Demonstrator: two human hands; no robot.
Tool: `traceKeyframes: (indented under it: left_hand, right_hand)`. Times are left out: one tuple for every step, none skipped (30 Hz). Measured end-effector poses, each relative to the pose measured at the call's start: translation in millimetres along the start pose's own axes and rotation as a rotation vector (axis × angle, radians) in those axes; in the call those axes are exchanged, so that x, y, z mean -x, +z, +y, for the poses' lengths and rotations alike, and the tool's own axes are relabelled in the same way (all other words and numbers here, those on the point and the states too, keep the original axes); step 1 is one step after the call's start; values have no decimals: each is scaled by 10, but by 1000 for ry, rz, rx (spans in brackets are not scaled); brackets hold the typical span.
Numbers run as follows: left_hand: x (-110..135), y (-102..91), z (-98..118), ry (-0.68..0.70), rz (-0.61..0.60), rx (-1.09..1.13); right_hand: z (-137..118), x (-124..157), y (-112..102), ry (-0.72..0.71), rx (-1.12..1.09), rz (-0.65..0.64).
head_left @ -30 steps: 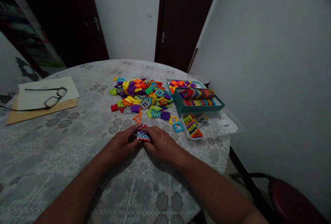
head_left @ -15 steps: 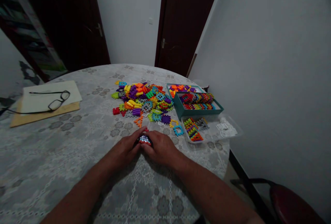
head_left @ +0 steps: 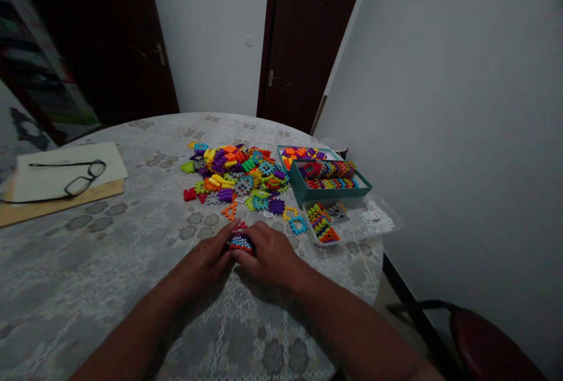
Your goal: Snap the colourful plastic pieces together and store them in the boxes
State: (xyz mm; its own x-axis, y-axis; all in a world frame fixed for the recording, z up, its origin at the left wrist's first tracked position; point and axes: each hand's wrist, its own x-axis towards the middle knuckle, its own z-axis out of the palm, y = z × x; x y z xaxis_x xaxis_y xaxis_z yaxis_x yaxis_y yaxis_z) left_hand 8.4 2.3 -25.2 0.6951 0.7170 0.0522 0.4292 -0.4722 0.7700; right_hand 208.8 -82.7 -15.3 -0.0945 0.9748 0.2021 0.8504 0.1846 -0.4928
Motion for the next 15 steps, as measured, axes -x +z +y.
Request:
traceKeyframes:
  left_hand:
    - [1, 5, 0, 1, 5, -4]
    - [3, 11, -2, 1, 10, -9]
    - [5, 17, -5, 1, 12, -15]
    - [6, 22, -9, 2, 11, -21]
    - [7, 24, -11, 3, 9, -25]
    - [8, 24, -12, 4, 2, -24]
    - [8, 21, -11, 8, -6, -19]
    - [7, 15, -9, 16, -16, -11]
    - [6, 8, -7, 26, -25, -2]
    - [3, 1, -6, 38, -36, 8]
    - [1, -6, -8, 49, -44, 17]
    - [-2, -12, -12, 56, -50, 26]
    - [-5, -16, -20, 58, -53, 37]
    - [-8, -18, -30, 54, -55, 48]
    - [-11, -19, -41, 46, -55, 60]
  right_hand:
    - [-6, 0, -11, 8, 16, 2]
    - [-9, 0, -22, 12, 28, -2]
    - [-10, -2, -33, 13, 35, -9]
    - [-8, -4, -43, 11, 38, -17]
    - [-5, -6, -54, 10, 39, -25]
    - [0, -7, -65, 10, 39, -33]
    - [4, -6, -77, 13, 38, -38]
    - [7, -5, -91, 18, 38, -40]
    - [9, -2, -107, 23, 38, -43]
    - [7, 2, -125, 28, 40, -49]
    - [3, 7, -145, 33, 44, -55]
    - [-4, 11, -165, 38, 48, -63]
    - [-14, 13, -185, 43, 50, -69]
    - [-26, 14, -202, 45, 49, -75]
    - [-40, 13, -217, 46, 47, -77]
